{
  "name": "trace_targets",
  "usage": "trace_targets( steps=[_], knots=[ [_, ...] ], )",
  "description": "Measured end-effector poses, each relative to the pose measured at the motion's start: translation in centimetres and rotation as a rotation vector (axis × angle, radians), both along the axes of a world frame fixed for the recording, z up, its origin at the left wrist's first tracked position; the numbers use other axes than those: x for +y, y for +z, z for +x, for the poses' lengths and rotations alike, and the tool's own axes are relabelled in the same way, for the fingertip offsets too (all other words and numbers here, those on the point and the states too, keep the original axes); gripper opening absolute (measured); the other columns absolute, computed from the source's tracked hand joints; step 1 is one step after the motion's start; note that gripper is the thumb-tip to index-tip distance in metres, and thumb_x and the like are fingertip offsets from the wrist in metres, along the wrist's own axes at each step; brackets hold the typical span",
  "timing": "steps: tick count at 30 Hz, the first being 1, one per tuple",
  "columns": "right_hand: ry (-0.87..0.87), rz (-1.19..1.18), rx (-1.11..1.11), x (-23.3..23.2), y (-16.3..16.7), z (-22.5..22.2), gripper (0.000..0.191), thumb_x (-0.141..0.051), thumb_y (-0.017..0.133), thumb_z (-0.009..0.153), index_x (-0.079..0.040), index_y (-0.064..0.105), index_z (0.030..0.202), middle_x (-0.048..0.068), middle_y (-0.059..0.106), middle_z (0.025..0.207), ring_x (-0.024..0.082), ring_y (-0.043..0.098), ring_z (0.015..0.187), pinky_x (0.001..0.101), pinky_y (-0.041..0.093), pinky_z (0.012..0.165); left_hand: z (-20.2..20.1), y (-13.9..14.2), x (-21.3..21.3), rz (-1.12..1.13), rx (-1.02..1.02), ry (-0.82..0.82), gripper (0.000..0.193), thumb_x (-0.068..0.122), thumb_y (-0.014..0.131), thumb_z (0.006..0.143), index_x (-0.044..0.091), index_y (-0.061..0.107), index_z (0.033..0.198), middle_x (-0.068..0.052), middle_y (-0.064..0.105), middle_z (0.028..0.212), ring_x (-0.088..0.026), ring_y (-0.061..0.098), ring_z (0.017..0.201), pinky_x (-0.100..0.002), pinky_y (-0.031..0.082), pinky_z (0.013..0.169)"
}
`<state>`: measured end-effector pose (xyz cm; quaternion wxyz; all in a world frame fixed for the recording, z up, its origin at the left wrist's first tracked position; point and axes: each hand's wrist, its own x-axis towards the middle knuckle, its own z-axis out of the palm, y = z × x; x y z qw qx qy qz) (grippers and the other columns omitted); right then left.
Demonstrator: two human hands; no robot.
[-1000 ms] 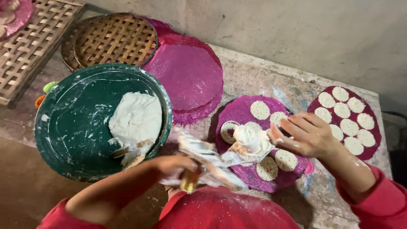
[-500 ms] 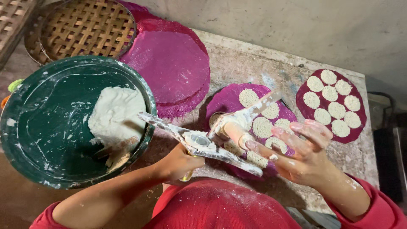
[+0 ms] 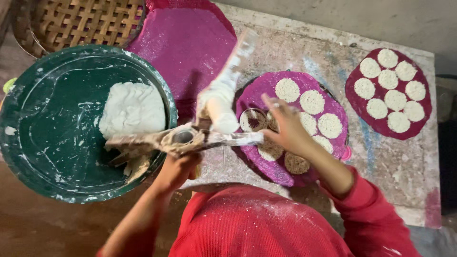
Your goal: The person presses rice dough through a wooden hand press to form round crackers onto pink cloth-covered trays. They reload dough from a green basin into the press, squeeze the lever to extrude each cracker, and periodically move filled trays aside and reposition the press.
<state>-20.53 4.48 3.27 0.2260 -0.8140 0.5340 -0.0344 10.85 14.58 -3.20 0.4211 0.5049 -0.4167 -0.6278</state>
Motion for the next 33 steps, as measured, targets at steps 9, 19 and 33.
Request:
trace_targets(
  steps=[9, 19, 33],
  knots=[
    [-0.018, 0.192, 0.09, -3.4, -5.8, 2.2, 0.122, -0.055, 0.079, 0.078, -0.024, -0.003, 0.162, 0.028, 0.022, 0.16, 0.046, 0.02, 0.148, 0.0621, 0.005, 0.114, 1.8, -4.8, 4.0, -0.189, 0.185, 0.283, 0.017, 0.001, 0.067, 0.081, 0.003, 0.062, 0.098, -0.005, 0.065, 0.084, -0.014, 0.063, 0.072, -0.031, 0.052, 0.061],
    [0.261, -0.144, -0.009, -4.0, -6.0, 2.8, 0.07, -0.042, 0.075, 0.083, -0.008, 0.058, 0.141, 0.017, 0.055, 0.138, 0.033, 0.052, 0.133, 0.0572, 0.026, 0.116, 2.7, -7.3, 5.9, -0.073, 0.104, 0.433, 0.021, 0.003, 0.066, 0.083, 0.0, 0.066, 0.103, -0.009, 0.069, 0.085, -0.019, 0.065, 0.073, -0.034, 0.052, 0.06],
    [0.261, -0.245, 0.127, -3.7, -9.7, -0.9, 0.032, -0.025, 0.062, 0.099, -0.012, 0.068, 0.127, 0.008, 0.064, 0.122, 0.026, 0.056, 0.12, 0.0527, 0.028, 0.109, 1.4, -7.2, 5.6, -0.094, 0.255, 0.389, 0.019, 0.002, 0.063, 0.085, 0.001, 0.061, 0.105, -0.008, 0.065, 0.085, -0.017, 0.063, 0.071, -0.031, 0.052, 0.058]
  ],
)
